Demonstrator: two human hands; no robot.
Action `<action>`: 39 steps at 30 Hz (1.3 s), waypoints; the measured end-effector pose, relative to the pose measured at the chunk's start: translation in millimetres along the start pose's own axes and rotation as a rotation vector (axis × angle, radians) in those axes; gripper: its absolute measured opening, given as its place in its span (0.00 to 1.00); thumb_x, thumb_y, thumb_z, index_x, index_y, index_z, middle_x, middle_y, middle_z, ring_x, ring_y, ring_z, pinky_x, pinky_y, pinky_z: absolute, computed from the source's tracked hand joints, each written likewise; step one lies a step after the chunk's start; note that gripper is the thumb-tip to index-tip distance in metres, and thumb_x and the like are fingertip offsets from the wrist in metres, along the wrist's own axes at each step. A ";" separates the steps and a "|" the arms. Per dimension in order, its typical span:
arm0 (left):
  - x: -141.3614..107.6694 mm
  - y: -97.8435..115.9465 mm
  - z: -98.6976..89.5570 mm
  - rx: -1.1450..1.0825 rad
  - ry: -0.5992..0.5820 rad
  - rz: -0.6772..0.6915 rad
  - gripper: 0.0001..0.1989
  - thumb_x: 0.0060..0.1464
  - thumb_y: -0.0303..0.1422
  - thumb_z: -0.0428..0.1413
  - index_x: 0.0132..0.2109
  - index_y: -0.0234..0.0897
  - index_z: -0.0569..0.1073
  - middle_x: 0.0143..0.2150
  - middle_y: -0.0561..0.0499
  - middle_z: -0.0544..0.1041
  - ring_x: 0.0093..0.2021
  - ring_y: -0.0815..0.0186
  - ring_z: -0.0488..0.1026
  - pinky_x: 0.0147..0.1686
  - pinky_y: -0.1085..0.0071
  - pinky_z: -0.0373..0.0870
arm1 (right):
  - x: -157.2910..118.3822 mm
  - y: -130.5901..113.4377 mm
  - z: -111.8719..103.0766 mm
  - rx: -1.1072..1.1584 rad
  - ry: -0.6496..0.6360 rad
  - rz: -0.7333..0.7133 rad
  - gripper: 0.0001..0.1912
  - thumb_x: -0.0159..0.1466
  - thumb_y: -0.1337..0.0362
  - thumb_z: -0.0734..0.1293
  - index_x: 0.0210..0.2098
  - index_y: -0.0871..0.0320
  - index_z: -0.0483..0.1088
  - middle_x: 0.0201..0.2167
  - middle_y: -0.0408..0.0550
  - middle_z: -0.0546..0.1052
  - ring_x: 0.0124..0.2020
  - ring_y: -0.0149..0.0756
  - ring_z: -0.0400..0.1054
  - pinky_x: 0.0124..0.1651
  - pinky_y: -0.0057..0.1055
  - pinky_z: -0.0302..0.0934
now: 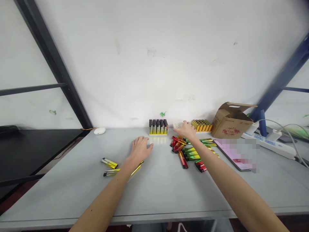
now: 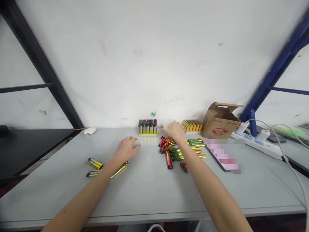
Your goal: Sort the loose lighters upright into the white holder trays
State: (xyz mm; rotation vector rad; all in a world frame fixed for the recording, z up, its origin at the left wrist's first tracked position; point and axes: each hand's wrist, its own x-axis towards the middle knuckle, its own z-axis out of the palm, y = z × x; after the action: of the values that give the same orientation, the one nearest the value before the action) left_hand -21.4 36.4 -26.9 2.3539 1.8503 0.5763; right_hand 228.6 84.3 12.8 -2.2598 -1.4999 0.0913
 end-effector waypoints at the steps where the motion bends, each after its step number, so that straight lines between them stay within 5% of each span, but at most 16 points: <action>1: -0.5 1.0 -1.9 -0.007 0.015 0.010 0.17 0.60 0.40 0.49 0.52 0.38 0.71 0.56 0.41 0.71 0.60 0.52 0.64 0.58 0.57 0.57 | -7.1 1.1 -6.0 0.013 0.033 -0.036 0.40 0.52 0.45 0.66 0.58 0.64 0.61 0.56 0.65 0.67 0.56 0.66 0.61 0.54 0.55 0.57; 6: -2.6 5.9 -10.4 -0.050 0.080 0.077 0.15 0.62 0.38 0.46 0.51 0.38 0.71 0.54 0.44 0.73 0.55 0.55 0.68 0.56 0.59 0.60 | -67.1 0.0 -21.7 0.058 0.141 -0.362 0.33 0.55 0.48 0.65 0.56 0.58 0.63 0.55 0.58 0.69 0.55 0.56 0.63 0.56 0.47 0.55; 13: 3.7 -9.0 -9.5 -0.001 0.034 0.032 0.17 0.63 0.30 0.42 0.51 0.36 0.72 0.52 0.43 0.75 0.54 0.56 0.70 0.54 0.61 0.63 | -126.1 -32.2 8.4 0.044 0.047 -0.651 0.31 0.52 0.47 0.68 0.51 0.58 0.68 0.53 0.55 0.70 0.53 0.53 0.62 0.54 0.45 0.55; 21: 6.9 -20.7 -5.7 -0.011 -0.070 0.068 0.20 0.62 0.29 0.40 0.52 0.34 0.72 0.53 0.42 0.75 0.55 0.56 0.70 0.54 0.62 0.63 | -120.1 -29.8 30.6 0.073 -0.013 -0.646 0.34 0.56 0.37 0.64 0.49 0.58 0.70 0.50 0.58 0.73 0.52 0.52 0.64 0.53 0.44 0.55; 25: 0.7 -14.1 -10.5 -0.043 -0.151 0.188 0.21 0.61 0.45 0.45 0.47 0.36 0.74 0.50 0.41 0.75 0.54 0.52 0.69 0.53 0.59 0.64 | -102.6 -15.2 20.5 0.117 -0.021 -0.622 0.24 0.68 0.47 0.56 0.48 0.58 0.71 0.45 0.54 0.77 0.46 0.46 0.70 0.51 0.41 0.56; 29: -3.3 -11.7 -15.3 -0.049 -0.246 0.271 0.29 0.50 0.53 0.56 0.52 0.38 0.73 0.56 0.40 0.72 0.59 0.48 0.64 0.56 0.57 0.63 | -82.6 6.9 12.3 0.194 -0.036 -0.693 0.16 0.67 0.59 0.59 0.48 0.59 0.72 0.47 0.53 0.77 0.50 0.44 0.68 0.54 0.38 0.57; 34: 1.8 -20.4 -11.6 -0.087 -0.357 0.211 0.41 0.48 0.55 0.57 0.65 0.42 0.62 0.67 0.41 0.60 0.69 0.45 0.49 0.64 0.52 0.53 | -80.3 19.6 15.4 0.256 -0.022 -0.821 0.17 0.65 0.59 0.63 0.50 0.60 0.72 0.48 0.53 0.76 0.54 0.44 0.64 0.57 0.40 0.57; 39: 5.4 -24.8 -9.3 -0.095 -0.389 0.208 0.43 0.48 0.57 0.57 0.67 0.45 0.59 0.70 0.42 0.55 0.71 0.43 0.42 0.65 0.49 0.46 | -88.7 19.1 21.5 0.234 -0.081 -0.879 0.24 0.62 0.55 0.66 0.54 0.60 0.70 0.54 0.54 0.74 0.61 0.50 0.59 0.63 0.47 0.53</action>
State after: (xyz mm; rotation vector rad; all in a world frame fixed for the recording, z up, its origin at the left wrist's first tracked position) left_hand -46.3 46.5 -24.5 2.3989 1.3958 0.1936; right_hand 202.3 5.5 -29.5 -1.2791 -2.2433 0.0863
